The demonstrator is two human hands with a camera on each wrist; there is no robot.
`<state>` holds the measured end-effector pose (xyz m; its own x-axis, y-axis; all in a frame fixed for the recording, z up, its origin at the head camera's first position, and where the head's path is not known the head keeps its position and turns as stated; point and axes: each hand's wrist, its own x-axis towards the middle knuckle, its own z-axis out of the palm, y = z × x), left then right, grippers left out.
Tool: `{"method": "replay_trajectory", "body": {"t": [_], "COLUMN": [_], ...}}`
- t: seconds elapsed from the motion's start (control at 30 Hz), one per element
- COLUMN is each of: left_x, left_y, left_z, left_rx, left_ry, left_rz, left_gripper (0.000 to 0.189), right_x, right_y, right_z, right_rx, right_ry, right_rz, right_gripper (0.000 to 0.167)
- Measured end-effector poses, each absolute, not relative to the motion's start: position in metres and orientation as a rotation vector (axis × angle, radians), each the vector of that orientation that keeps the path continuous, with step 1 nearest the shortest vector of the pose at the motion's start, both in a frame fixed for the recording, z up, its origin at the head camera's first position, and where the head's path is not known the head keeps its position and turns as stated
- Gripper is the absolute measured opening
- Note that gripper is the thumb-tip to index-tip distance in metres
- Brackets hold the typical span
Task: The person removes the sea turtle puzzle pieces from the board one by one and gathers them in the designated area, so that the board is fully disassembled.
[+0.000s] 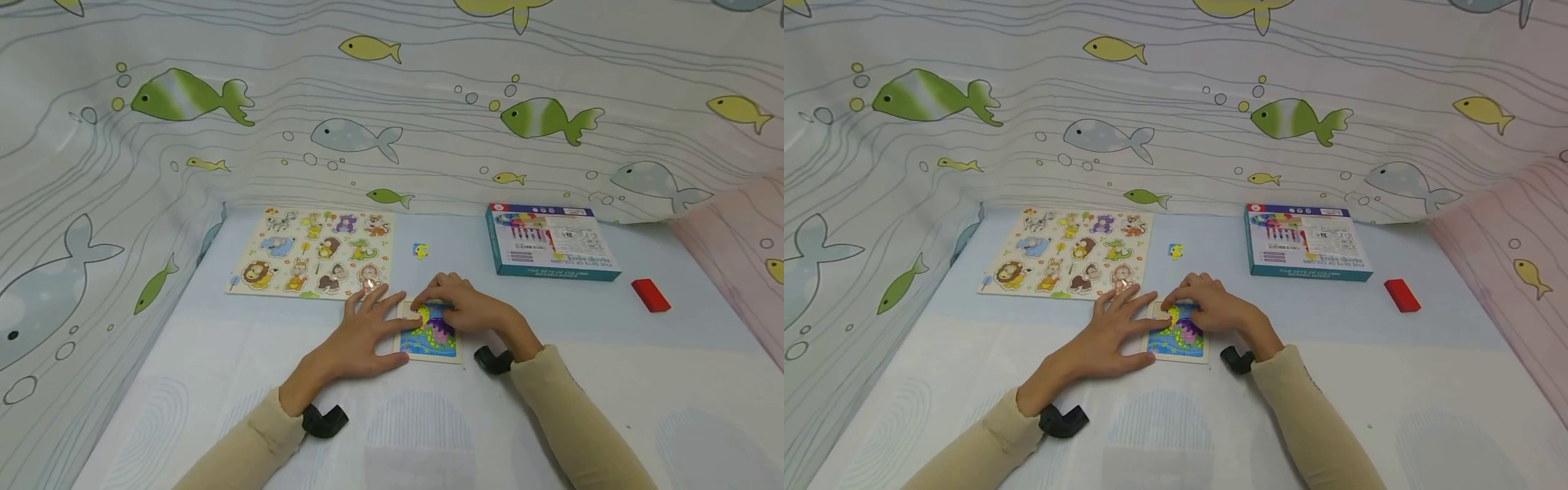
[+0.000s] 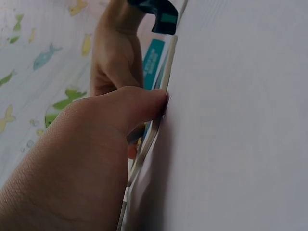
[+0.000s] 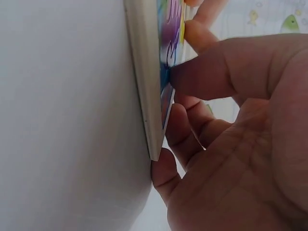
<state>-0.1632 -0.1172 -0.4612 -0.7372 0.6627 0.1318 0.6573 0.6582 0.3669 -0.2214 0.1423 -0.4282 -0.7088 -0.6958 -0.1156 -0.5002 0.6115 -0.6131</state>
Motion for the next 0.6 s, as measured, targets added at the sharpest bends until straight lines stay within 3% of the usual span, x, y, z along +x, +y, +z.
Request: {"method": "replay_trajectory", "body": {"t": [0.6], "left_x": [-0.1610], "left_y": [-0.1163], "left_z": [-0.4591], "left_rx": [1.150], "left_ry": [2.847], "left_rz": [0.587], "left_gripper": [0.055], "right_x": [-0.2196], "right_y": [0.1332], "right_z": [-0.4287], "right_rx": [-0.927], "right_ry": [2.506], "right_rz": [-0.821], "right_gripper": [0.043]}}
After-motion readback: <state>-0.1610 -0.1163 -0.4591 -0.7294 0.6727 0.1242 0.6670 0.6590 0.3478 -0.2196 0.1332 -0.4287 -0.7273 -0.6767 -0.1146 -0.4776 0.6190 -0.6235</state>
